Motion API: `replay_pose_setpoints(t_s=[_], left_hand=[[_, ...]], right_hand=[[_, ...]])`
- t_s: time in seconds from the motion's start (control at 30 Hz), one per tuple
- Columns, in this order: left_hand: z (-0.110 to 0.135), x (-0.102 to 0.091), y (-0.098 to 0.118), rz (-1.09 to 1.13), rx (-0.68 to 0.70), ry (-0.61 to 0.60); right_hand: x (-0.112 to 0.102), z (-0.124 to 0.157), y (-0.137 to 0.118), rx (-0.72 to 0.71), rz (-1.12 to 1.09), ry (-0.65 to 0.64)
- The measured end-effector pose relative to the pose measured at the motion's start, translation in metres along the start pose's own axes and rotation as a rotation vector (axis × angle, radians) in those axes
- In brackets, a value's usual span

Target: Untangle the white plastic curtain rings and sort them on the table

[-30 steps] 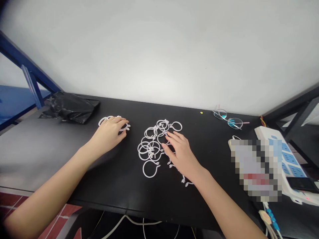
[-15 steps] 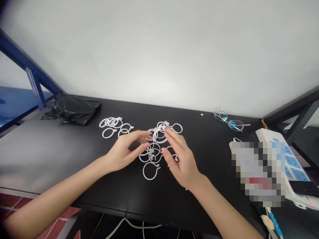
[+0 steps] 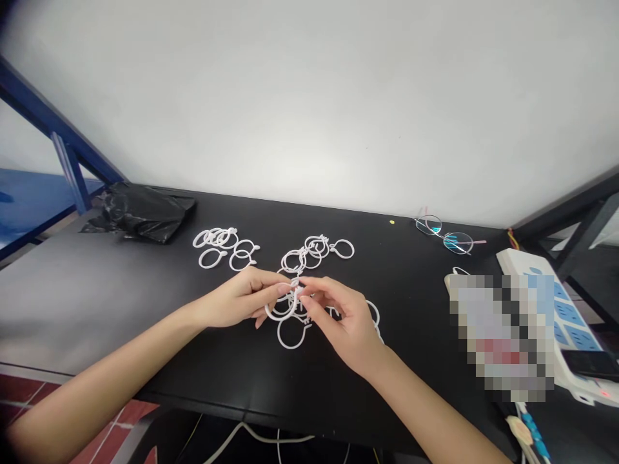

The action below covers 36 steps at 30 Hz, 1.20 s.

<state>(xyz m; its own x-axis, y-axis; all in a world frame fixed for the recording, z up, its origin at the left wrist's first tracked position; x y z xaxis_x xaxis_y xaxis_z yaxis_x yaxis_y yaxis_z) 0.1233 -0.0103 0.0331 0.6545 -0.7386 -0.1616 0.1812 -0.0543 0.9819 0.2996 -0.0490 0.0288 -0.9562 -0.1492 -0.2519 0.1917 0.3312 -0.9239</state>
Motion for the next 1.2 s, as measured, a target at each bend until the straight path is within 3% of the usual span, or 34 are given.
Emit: replay_pose_setpoints(t_s=[0.17, 0.3, 0.4, 0.47, 0.53, 0.63, 0.73, 1.03, 1.13, 1.2], left_hand=[[0.003, 0.007, 0.000, 0.026, -0.047, -0.190], [0.004, 0.005, 0.000, 0.030, -0.080, -0.200], [0.003, 0.006, 0.001, 0.003, -0.081, -0.203], [0.003, 0.009, 0.002, -0.025, -0.048, -0.158], [0.002, 0.011, 0.004, -0.087, 0.023, -0.030], [0.005, 0.015, 0.008, -0.295, 0.240, 0.171], [0.008, 0.021, 0.008, -0.570, 0.420, 0.228], [0.009, 0.026, 0.005, -0.790, 0.587, 0.271], [0.008, 0.022, 0.006, -0.859, 0.574, 0.228], [0.007, 0.014, 0.007, -0.954, 0.543, 0.272]], right_hand=[[0.003, -0.003, 0.000, 0.110, -0.190, -0.149], [0.005, -0.004, -0.001, 0.112, -0.262, -0.217], [0.005, -0.002, -0.001, 0.075, -0.174, -0.196], [0.004, -0.002, -0.002, -0.008, -0.069, -0.111], [0.002, 0.000, -0.006, -0.156, 0.040, -0.001], [0.003, 0.005, -0.015, -0.367, 0.169, 0.123], [0.007, 0.011, -0.024, -0.468, 0.225, 0.163], [0.015, 0.017, -0.037, -0.543, 0.289, 0.132], [0.013, 0.012, -0.033, -0.492, 0.262, 0.099], [0.007, 0.005, -0.025, -0.400, 0.268, 0.077]])
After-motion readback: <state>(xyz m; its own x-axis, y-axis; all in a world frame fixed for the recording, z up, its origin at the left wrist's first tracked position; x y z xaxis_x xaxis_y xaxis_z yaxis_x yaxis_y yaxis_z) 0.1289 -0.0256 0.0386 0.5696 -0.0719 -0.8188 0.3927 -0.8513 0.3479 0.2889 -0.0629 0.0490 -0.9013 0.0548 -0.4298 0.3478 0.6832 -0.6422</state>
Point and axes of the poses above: each hand's wrist, its own z-axis away from the middle knuckle, its own x-axis out of the palm, y = z × x, the point moved 4 cm from there along -z, towards the middle knuckle
